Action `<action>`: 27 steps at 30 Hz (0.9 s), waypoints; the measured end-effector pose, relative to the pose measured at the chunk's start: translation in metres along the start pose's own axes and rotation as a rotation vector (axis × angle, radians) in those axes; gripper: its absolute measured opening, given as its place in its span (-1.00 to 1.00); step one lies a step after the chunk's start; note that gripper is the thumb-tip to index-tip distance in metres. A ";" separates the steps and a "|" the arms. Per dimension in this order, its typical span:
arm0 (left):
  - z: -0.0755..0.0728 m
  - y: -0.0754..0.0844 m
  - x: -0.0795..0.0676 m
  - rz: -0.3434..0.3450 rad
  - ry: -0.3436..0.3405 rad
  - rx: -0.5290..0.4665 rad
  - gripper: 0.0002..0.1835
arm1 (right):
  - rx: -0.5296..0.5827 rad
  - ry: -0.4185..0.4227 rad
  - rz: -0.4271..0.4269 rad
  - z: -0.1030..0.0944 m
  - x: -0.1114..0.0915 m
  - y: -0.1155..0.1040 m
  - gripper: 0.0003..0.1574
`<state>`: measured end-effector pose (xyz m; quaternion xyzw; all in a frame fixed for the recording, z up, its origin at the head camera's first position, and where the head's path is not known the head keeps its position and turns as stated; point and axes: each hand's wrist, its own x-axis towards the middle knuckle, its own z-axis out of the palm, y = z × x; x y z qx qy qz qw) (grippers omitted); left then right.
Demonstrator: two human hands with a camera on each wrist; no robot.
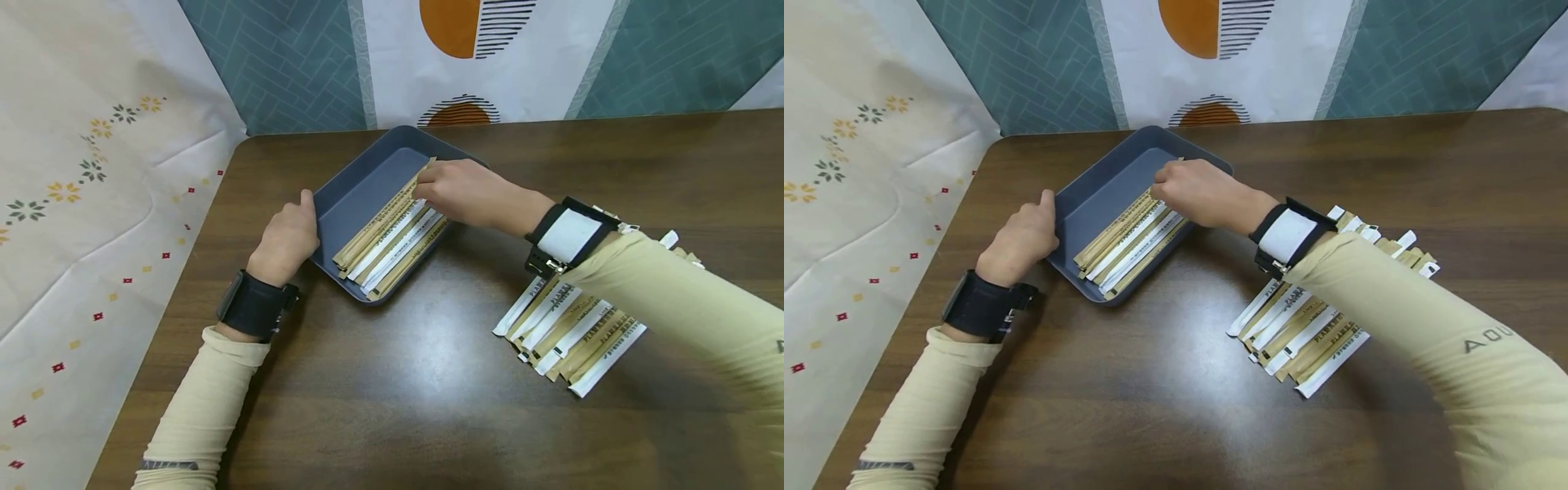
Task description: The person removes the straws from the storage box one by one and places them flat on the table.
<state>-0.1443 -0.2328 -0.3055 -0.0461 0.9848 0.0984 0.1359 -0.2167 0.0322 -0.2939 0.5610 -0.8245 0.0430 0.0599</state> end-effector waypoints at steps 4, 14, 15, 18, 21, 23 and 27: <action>0.002 0.001 0.001 0.004 0.005 -0.001 -0.44 | -0.007 -0.047 -0.007 0.009 0.012 0.002 -0.74; -0.001 0.000 0.001 -0.023 -0.018 0.002 -0.40 | 0.012 -0.076 0.020 0.018 0.019 0.006 -0.76; -0.001 0.000 0.001 -0.024 -0.018 0.002 -0.40 | 0.010 -0.086 0.025 0.018 0.020 0.005 -0.75; -0.001 -0.001 0.000 -0.010 -0.005 0.007 -0.41 | -0.006 -0.114 0.030 0.017 0.022 0.003 -0.72; -0.001 -0.002 0.000 0.002 0.007 0.006 -0.42 | -0.031 -0.147 0.030 0.016 0.024 0.001 -0.71; -0.001 -0.002 0.000 0.003 0.008 0.007 -0.42 | -0.045 -0.165 0.033 0.015 0.025 0.000 -0.71; 0.000 -0.001 0.000 -0.001 0.008 0.008 -0.41 | -0.081 -0.204 0.038 0.013 0.025 -0.001 -0.68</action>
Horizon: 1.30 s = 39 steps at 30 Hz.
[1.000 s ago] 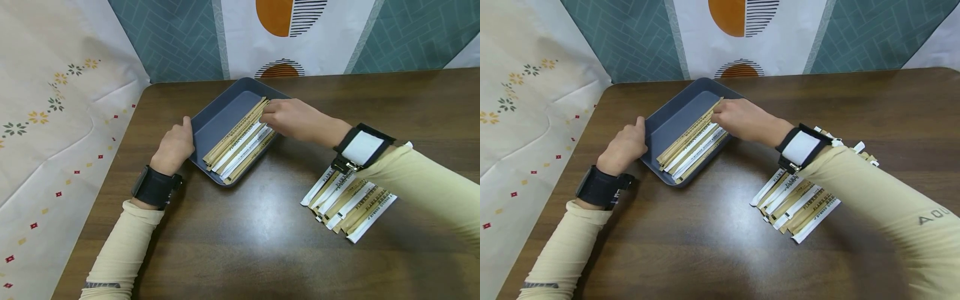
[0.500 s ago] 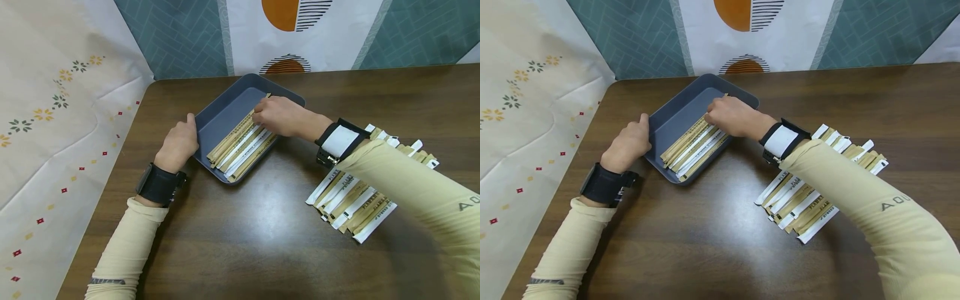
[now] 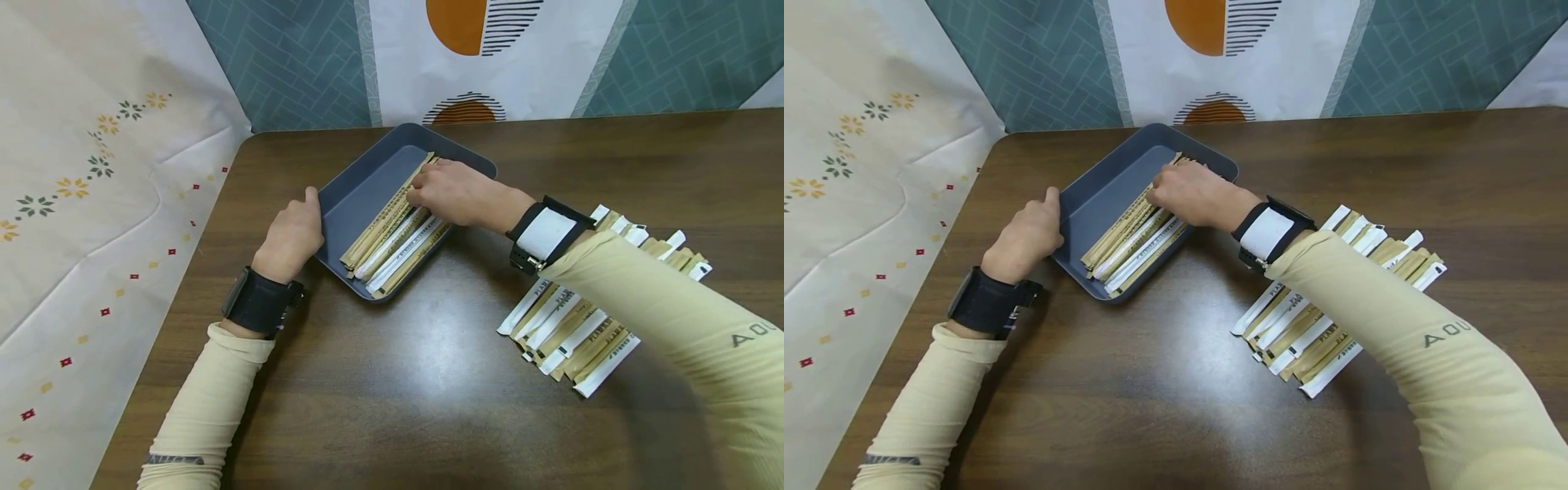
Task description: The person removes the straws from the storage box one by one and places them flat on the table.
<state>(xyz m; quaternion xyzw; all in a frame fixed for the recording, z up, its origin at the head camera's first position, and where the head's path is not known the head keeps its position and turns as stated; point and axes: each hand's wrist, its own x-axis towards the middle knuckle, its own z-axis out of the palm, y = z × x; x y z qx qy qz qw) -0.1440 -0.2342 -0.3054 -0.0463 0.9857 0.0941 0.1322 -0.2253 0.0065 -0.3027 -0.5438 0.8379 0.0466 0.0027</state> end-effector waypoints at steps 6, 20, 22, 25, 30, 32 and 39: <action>0.001 -0.001 0.001 0.012 0.009 0.004 -0.47 | -0.012 0.064 -0.029 0.002 -0.003 0.001 -0.78; 0.001 -0.001 0.001 0.010 0.000 0.006 -0.42 | -0.117 0.167 -0.057 -0.002 -0.012 -0.002 -0.80; 0.000 -0.001 0.001 0.010 0.001 -0.001 -0.42 | -0.146 0.181 -0.064 -0.004 -0.015 -0.002 -0.77; 0.000 -0.001 0.000 0.005 -0.003 -0.015 -0.42 | -0.149 0.241 -0.078 -0.009 -0.025 -0.001 -0.77; 0.000 -0.001 0.001 0.002 -0.004 -0.024 -0.45 | -0.091 0.394 -0.115 -0.017 -0.056 0.006 -0.82; 0.000 0.000 0.001 0.007 -0.001 -0.022 -0.46 | -0.083 0.429 -0.124 -0.020 -0.074 0.009 -0.78; 0.000 0.001 0.001 -0.002 -0.020 -0.027 -0.44 | -0.042 0.455 -0.115 -0.021 -0.143 0.013 -0.61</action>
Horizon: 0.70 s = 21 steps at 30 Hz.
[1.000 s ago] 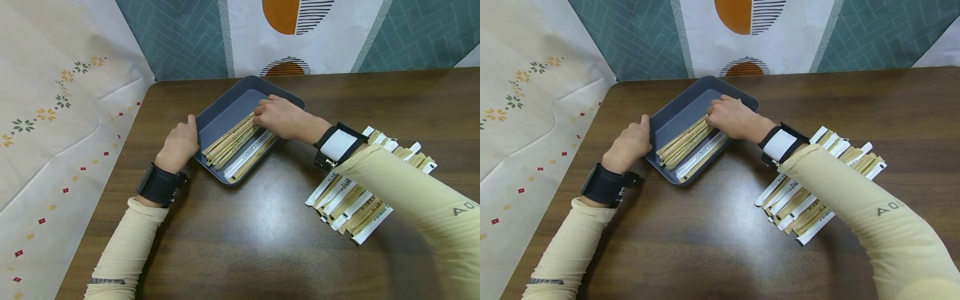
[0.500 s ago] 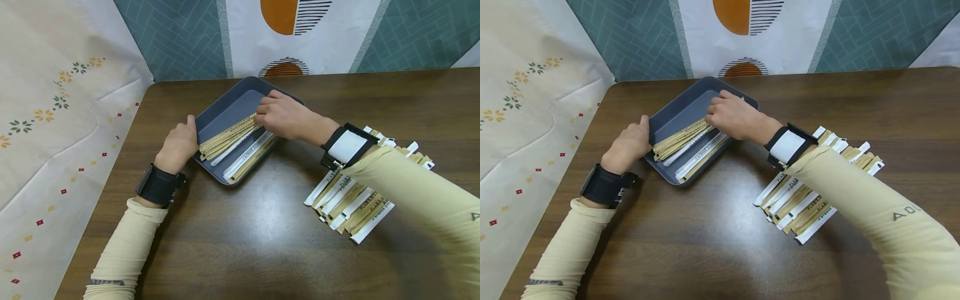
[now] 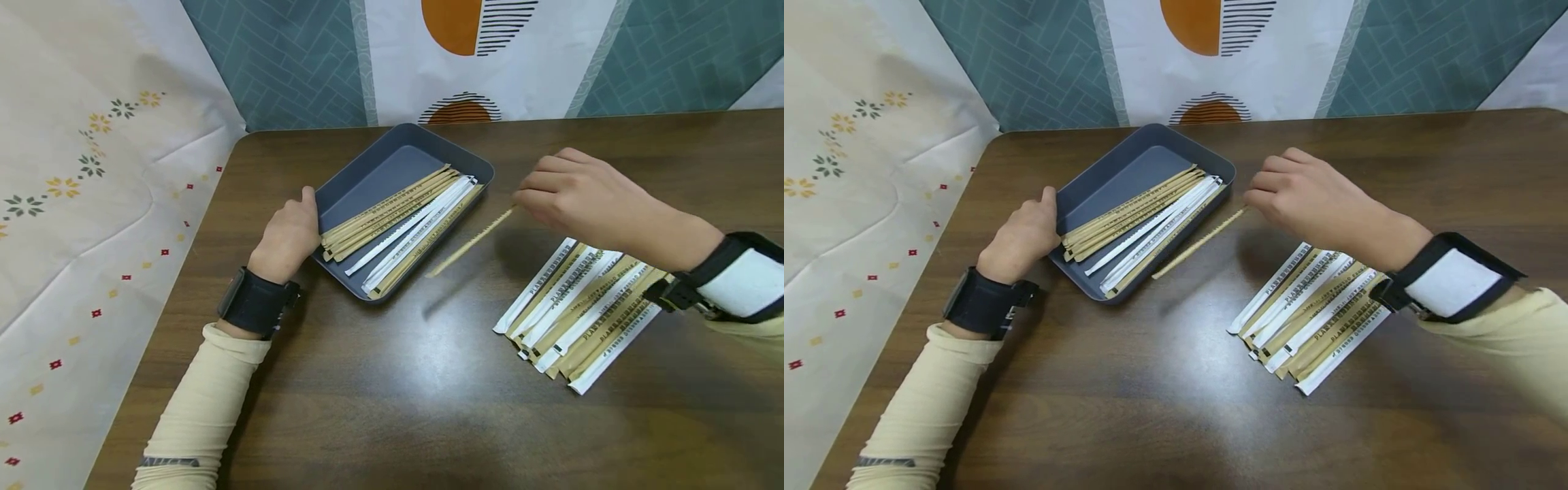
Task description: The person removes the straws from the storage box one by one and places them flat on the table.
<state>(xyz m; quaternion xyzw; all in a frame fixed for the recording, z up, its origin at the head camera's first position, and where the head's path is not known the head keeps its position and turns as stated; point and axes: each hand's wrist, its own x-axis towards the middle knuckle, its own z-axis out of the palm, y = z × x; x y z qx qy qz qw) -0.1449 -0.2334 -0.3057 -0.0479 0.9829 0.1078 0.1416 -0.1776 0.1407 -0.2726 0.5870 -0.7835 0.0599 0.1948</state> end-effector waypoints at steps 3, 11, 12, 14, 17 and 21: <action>0.000 0.000 0.000 -0.006 -0.006 0.004 -0.43 | 0.006 0.001 0.011 -0.009 -0.025 -0.002 -0.53; -0.001 -0.002 -0.001 0.003 0.007 0.003 -0.44 | -0.009 -0.024 0.039 -0.018 -0.070 -0.010 -0.75; -0.001 -0.002 -0.001 0.006 0.009 0.002 -0.44 | -0.006 -0.039 0.043 -0.017 -0.075 -0.012 -0.78; -0.001 -0.001 -0.001 0.008 0.007 -0.002 -0.43 | -0.006 -0.084 0.062 -0.016 -0.084 -0.015 -0.69; -0.001 -0.001 -0.001 0.010 0.005 -0.002 -0.43 | -0.005 -0.124 0.101 -0.012 -0.097 -0.021 -0.31; 0.000 0.000 0.000 0.010 0.007 0.005 -0.43 | 0.001 -0.155 0.147 -0.006 -0.109 -0.027 -0.26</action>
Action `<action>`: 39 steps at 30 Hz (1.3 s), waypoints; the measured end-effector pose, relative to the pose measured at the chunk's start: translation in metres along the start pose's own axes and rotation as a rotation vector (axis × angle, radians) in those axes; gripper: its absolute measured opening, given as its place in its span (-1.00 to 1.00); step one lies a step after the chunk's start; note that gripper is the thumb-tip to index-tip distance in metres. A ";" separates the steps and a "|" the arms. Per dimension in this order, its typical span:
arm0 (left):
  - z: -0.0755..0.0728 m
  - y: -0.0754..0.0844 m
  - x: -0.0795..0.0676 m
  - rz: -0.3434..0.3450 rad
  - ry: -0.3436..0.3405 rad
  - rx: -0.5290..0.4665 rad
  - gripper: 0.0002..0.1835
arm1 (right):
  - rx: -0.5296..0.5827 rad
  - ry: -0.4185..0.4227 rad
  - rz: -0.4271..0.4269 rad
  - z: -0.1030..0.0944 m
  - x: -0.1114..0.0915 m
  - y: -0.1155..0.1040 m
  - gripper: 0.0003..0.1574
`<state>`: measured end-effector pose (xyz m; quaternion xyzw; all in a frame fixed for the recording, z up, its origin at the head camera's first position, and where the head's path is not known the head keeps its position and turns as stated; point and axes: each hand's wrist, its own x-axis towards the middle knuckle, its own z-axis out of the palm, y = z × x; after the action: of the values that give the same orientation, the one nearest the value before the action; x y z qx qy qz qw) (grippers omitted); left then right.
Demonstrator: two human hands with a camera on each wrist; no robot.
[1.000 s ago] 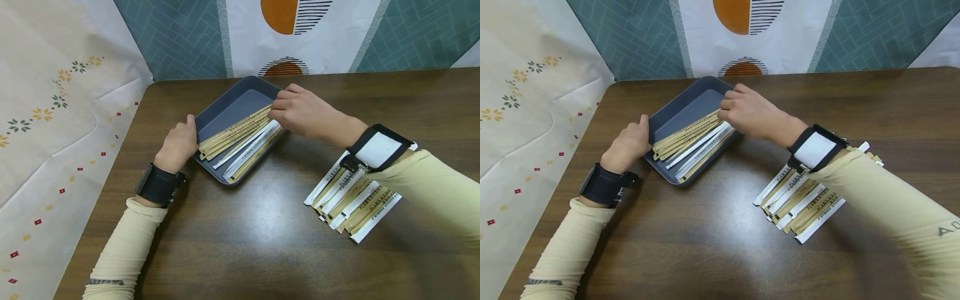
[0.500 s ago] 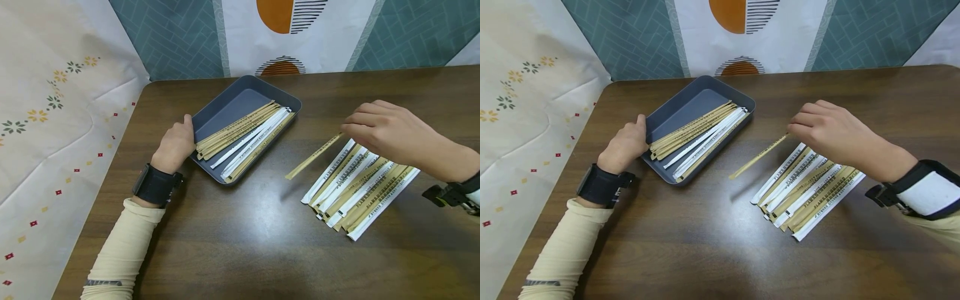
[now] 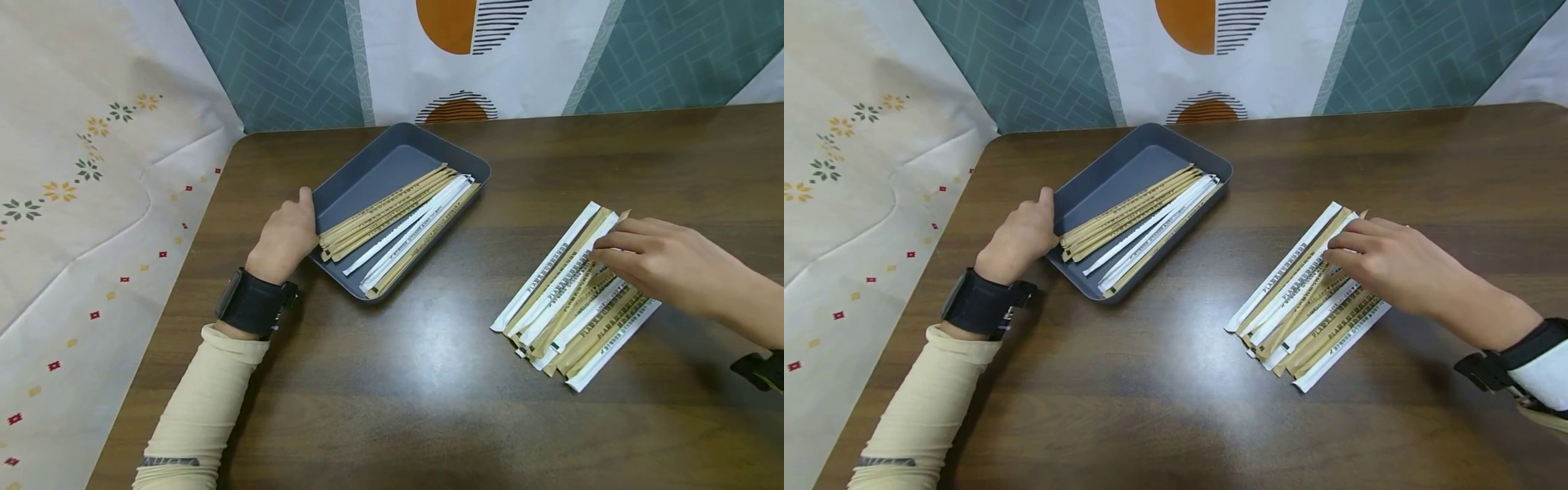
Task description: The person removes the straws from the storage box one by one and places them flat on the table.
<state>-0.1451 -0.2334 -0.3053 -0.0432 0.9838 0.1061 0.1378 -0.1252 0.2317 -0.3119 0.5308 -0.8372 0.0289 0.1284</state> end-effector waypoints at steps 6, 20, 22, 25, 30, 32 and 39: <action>0.000 0.000 0.001 0.007 0.007 0.002 -0.45 | 0.012 -0.010 0.017 0.006 -0.005 -0.003 -0.35; 0.000 0.000 0.001 0.022 0.017 0.012 -0.47 | 0.082 0.084 0.005 0.001 0.034 -0.007 -0.57; 0.000 -0.001 0.001 0.022 0.019 0.015 -0.47 | 0.109 0.113 -0.004 0.002 0.051 -0.006 -0.57; 0.000 -0.002 0.000 0.020 0.021 0.017 -0.45 | 0.140 0.145 -0.026 0.005 0.080 -0.004 -0.56; 0.000 -0.003 0.000 0.012 0.016 0.005 -0.42 | 0.168 0.146 -0.053 0.012 0.125 -0.003 -0.65; 0.000 -0.003 0.000 0.010 0.017 0.004 -0.41 | 0.173 0.129 -0.052 0.014 0.139 -0.004 -0.66; 0.000 0.000 0.000 -0.007 -0.006 0.000 -0.37 | 0.170 0.073 -0.056 0.025 0.171 -0.005 -0.75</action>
<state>-0.1451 -0.2336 -0.3052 -0.0462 0.9832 0.1059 0.1414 -0.1946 0.0740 -0.2943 0.5616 -0.8113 0.1153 0.1141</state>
